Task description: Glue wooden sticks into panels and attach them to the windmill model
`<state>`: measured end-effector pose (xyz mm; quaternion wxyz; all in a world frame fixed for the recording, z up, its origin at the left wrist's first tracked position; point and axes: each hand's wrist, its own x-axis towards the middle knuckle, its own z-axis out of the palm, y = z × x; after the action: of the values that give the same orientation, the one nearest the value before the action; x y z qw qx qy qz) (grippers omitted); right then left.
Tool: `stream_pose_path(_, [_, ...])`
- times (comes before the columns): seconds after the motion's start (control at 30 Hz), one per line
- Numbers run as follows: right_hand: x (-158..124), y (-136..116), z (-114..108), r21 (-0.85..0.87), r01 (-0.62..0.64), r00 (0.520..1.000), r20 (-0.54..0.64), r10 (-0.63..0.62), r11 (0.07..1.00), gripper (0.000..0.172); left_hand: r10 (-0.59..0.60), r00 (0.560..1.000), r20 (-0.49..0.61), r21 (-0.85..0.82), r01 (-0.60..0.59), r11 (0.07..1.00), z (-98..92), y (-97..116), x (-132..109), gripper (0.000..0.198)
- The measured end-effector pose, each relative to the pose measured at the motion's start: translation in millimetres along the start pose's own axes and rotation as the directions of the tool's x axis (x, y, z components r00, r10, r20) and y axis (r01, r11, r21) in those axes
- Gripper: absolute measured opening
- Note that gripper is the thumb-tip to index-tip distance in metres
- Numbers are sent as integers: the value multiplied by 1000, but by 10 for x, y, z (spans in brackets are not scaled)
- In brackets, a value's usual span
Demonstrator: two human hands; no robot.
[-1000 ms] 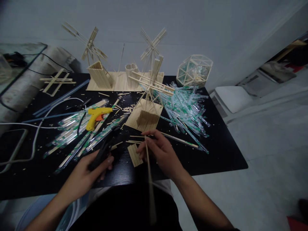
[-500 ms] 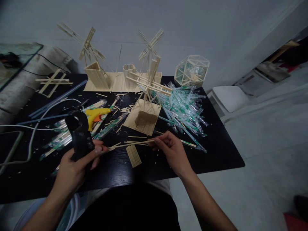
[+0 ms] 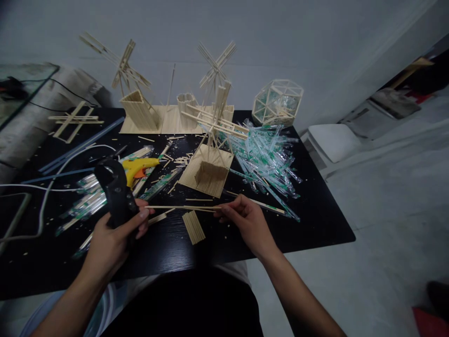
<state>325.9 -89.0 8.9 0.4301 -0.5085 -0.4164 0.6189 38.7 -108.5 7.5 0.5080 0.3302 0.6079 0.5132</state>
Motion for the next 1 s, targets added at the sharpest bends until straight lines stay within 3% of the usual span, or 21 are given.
stream_pose_path(0.2, [-43,21,74,-128,-69,992,94,81,989,37,96,995,10,-20,-95,995,-38,34,64,26])
stream_pose_path(0.33, [-80,56,156,-303,-44,983,156,95,952,30,97,995,0,-8,-97,995,-134,79,98,28])
stream_pose_path(0.43, [-84,66,182,-459,47,984,175,39,887,18,121,992,-27,1,-121,993,-226,118,130,29])
stream_pose_path(0.53, [-37,80,175,-580,159,986,135,-98,799,7,163,983,-80,29,-161,987,-323,130,171,27])
stream_pose_path(0.63, [79,116,184,-681,286,954,138,-266,674,4,174,979,-105,35,-171,985,-381,113,200,24])
stream_pose_path(0.73, [243,159,253,-755,428,889,250,-385,497,11,161,983,-91,31,-159,987,-389,91,209,22])
stream_pose_path(0.87, [428,179,412,-824,512,838,418,-350,241,20,155,985,-74,78,-150,986,-379,85,219,24])
stream_pose_path(1.0, [471,152,550,-873,488,855,475,-210,12,25,174,982,-76,119,-164,979,-352,119,258,26])
